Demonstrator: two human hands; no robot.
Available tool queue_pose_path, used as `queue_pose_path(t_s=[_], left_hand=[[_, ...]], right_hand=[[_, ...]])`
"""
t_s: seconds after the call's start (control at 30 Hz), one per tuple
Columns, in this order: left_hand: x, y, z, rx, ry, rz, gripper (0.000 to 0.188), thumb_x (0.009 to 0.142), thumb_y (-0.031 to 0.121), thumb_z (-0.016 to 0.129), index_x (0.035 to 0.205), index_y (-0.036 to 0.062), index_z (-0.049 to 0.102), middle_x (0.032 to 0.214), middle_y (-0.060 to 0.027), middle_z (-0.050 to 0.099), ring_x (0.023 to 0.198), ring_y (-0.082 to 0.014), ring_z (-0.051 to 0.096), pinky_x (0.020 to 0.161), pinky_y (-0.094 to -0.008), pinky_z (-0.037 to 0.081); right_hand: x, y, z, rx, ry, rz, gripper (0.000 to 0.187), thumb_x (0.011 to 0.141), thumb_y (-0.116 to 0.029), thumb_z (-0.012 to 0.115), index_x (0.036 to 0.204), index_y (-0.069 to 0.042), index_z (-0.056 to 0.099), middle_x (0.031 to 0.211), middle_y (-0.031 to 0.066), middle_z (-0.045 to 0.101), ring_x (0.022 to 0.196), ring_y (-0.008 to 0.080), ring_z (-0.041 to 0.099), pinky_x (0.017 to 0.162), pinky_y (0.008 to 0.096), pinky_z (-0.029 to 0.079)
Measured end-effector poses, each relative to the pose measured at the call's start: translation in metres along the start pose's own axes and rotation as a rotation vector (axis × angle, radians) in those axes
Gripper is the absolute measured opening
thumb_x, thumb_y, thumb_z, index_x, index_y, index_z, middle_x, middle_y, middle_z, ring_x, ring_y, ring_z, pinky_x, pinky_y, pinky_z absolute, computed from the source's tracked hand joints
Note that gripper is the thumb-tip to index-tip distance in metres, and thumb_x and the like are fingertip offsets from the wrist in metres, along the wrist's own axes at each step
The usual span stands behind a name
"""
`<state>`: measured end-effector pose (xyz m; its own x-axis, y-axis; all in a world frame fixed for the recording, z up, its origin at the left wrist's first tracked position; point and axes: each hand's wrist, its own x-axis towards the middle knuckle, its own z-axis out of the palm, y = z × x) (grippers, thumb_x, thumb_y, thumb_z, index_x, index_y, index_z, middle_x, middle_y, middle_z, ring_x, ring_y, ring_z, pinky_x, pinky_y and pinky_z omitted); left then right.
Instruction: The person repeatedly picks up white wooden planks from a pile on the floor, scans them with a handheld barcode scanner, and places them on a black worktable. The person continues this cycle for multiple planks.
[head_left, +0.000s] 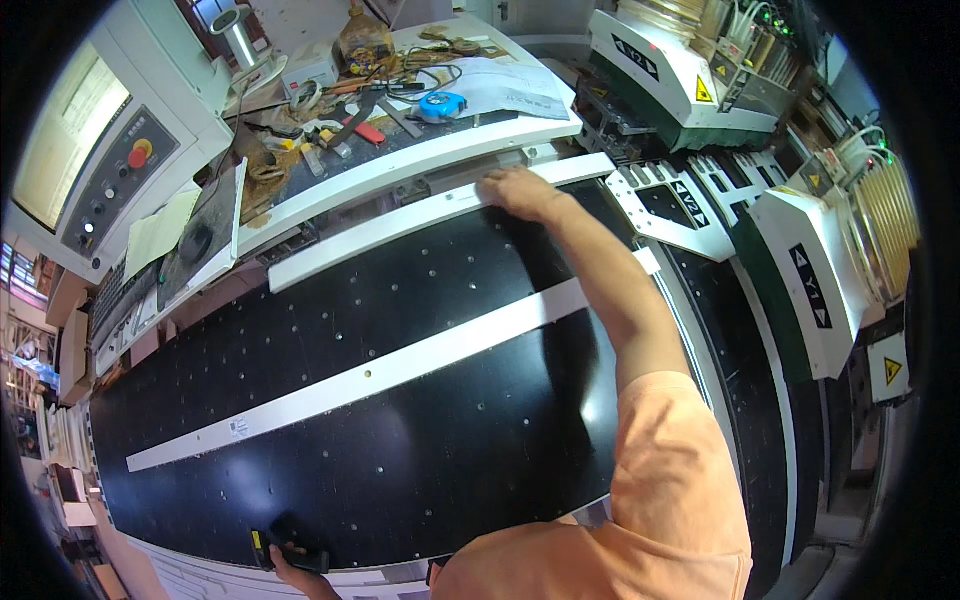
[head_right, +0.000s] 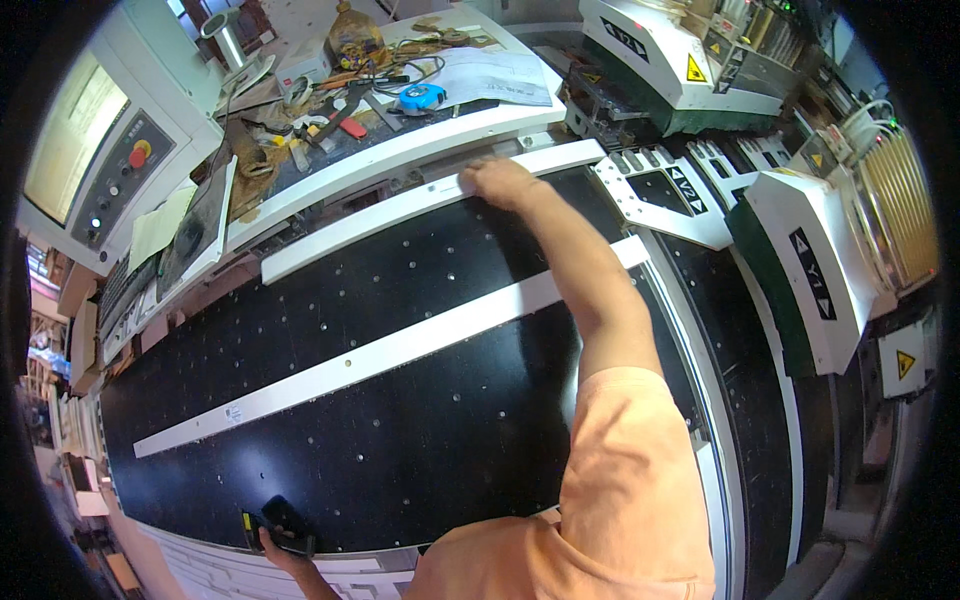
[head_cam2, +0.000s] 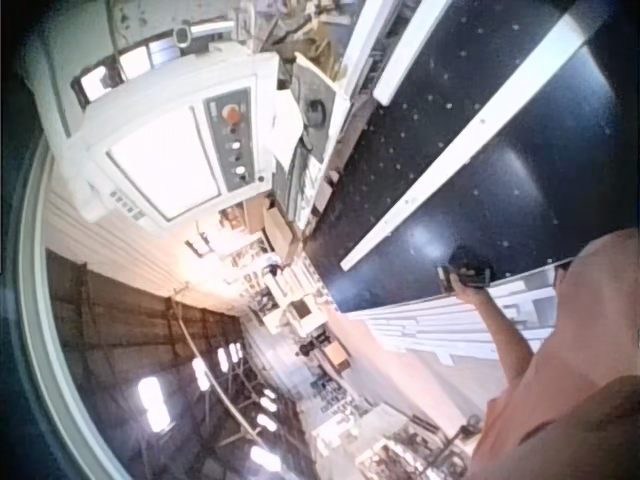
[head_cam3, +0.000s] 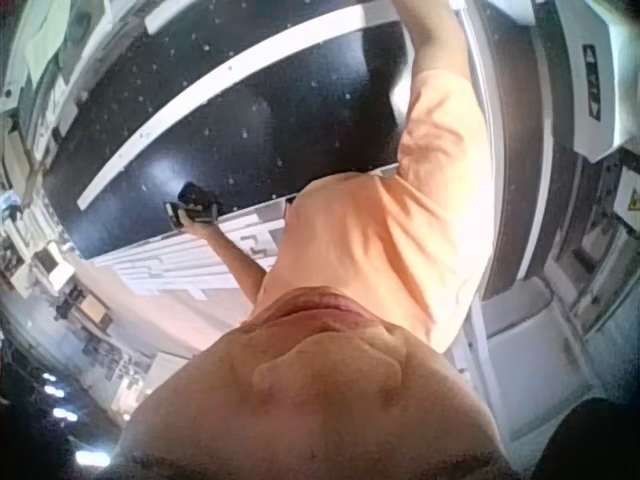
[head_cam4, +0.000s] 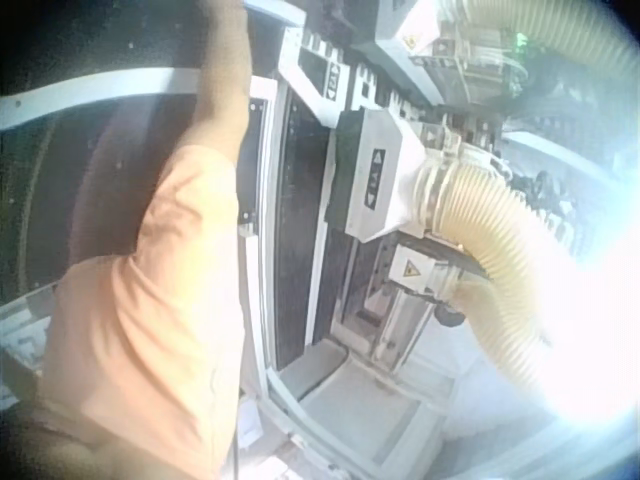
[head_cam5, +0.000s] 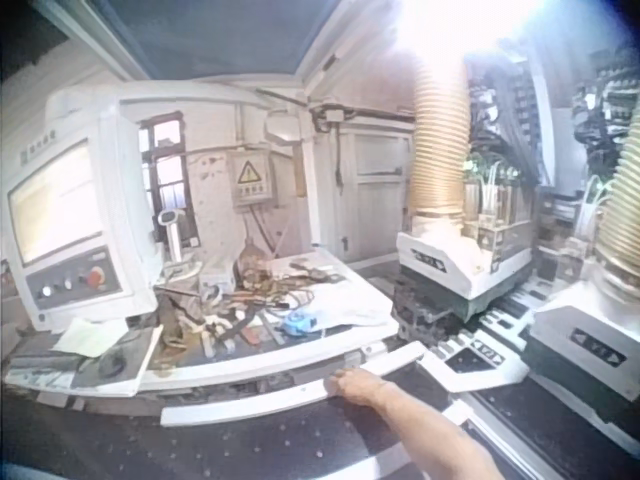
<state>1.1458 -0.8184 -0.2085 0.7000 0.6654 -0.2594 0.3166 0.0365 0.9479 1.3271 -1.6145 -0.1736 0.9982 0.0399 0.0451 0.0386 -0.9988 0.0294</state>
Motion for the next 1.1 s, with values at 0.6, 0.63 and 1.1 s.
queue_pose_path(t_s=[0.6,0.63,1.1], left_hand=[[0.016,-0.006,-0.012,-0.1,-0.125,-0.078,0.033,0.094,0.038,0.064,0.099,0.0061,0.065,0.081,-0.0054,0.066,0.068,-0.0183,0.062,0.063,-0.0319,0.051],[0.014,-0.005,-0.009,-0.107,-0.09,-0.056,0.03,0.093,0.036,0.066,0.095,0.0066,0.064,0.075,-0.0051,0.065,0.062,-0.0174,0.06,0.058,-0.0305,0.05],[0.022,0.023,-0.048,-0.142,-0.092,-0.031,0.033,0.09,0.031,0.07,0.093,-0.0016,0.063,0.075,-0.0126,0.067,0.056,-0.02,0.061,0.054,-0.0323,0.051]], right_hand=[[-0.006,-0.069,-0.001,0.915,0.263,0.828,0.051,0.095,-0.018,0.061,0.135,0.011,0.047,0.116,0.0273,0.063,0.099,0.032,0.07,0.083,0.0376,0.056],[-0.003,-0.084,0.001,1.034,0.29,0.815,0.05,0.096,-0.016,0.06,0.136,0.011,0.046,0.113,0.0254,0.064,0.098,0.0294,0.07,0.08,0.0357,0.056],[-0.005,-0.151,0.016,1.44,0.414,0.584,0.047,0.099,-0.003,0.048,0.142,0.013,0.038,0.123,0.0274,0.061,0.114,0.0333,0.066,0.095,0.037,0.055]])
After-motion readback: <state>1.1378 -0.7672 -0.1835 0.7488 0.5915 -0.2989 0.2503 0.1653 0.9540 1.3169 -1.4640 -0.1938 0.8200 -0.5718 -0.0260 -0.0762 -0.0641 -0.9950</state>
